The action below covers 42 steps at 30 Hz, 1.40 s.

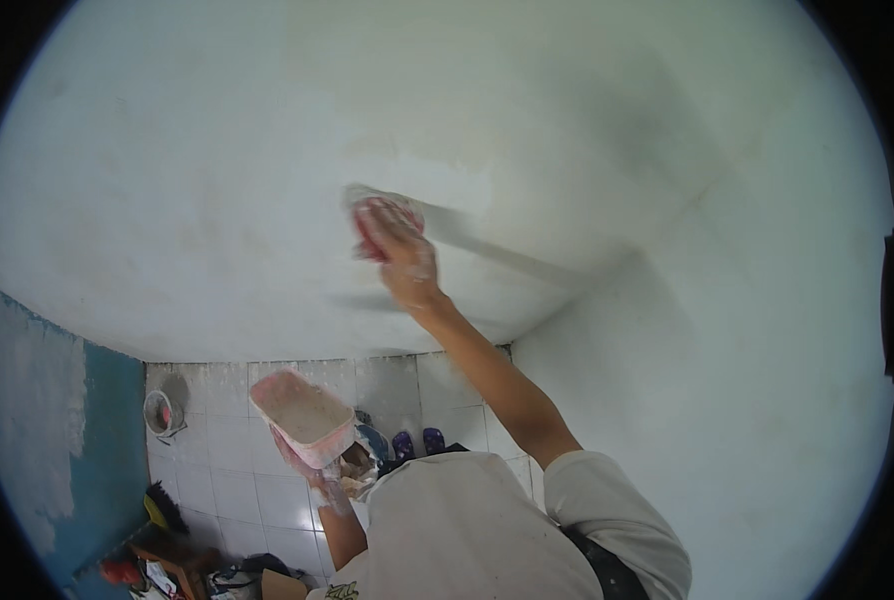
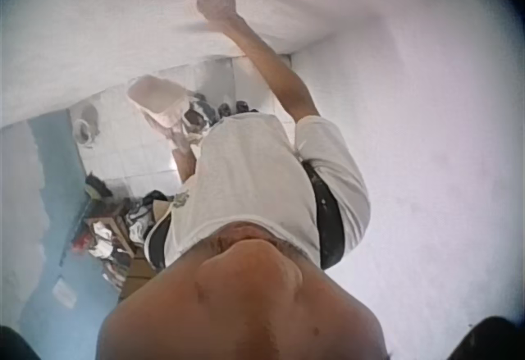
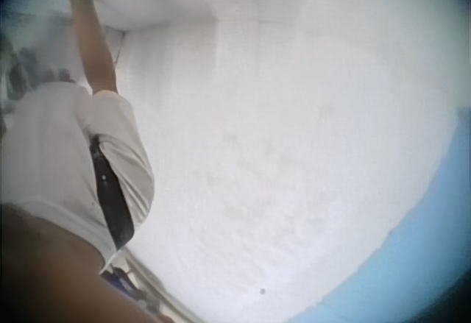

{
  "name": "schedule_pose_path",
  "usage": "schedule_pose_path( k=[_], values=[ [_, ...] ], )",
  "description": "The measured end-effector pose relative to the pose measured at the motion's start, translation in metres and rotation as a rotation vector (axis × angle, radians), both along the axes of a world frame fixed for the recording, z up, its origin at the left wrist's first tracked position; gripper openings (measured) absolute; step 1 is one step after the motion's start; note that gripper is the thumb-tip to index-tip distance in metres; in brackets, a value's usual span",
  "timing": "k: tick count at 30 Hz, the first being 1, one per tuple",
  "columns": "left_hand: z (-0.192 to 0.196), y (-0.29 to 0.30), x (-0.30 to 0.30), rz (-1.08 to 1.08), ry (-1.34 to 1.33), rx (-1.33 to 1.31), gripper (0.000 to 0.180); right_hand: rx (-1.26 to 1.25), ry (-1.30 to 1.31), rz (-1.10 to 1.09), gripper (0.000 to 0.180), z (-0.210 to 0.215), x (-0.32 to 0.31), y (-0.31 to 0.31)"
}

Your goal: The person applies plaster to a wall using a trowel and a container. They repeatedly scoop plaster from the container and spread it onto the wall surface in smooth strokes.

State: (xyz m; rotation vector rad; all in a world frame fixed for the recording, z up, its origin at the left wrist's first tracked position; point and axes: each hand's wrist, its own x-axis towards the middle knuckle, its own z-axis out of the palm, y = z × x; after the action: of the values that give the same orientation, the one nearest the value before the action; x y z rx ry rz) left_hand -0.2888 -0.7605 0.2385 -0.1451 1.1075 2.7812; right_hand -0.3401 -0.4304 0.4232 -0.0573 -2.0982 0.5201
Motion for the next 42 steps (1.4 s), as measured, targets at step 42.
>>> schedule_pose_path(
  k=[42],
  values=[
    [-0.014, 0.035, -0.014, -0.043, -0.103, 0.025, 0.053, 0.043, 0.290, -0.436, 0.077, -0.087, -0.046, 0.113]
  ],
)
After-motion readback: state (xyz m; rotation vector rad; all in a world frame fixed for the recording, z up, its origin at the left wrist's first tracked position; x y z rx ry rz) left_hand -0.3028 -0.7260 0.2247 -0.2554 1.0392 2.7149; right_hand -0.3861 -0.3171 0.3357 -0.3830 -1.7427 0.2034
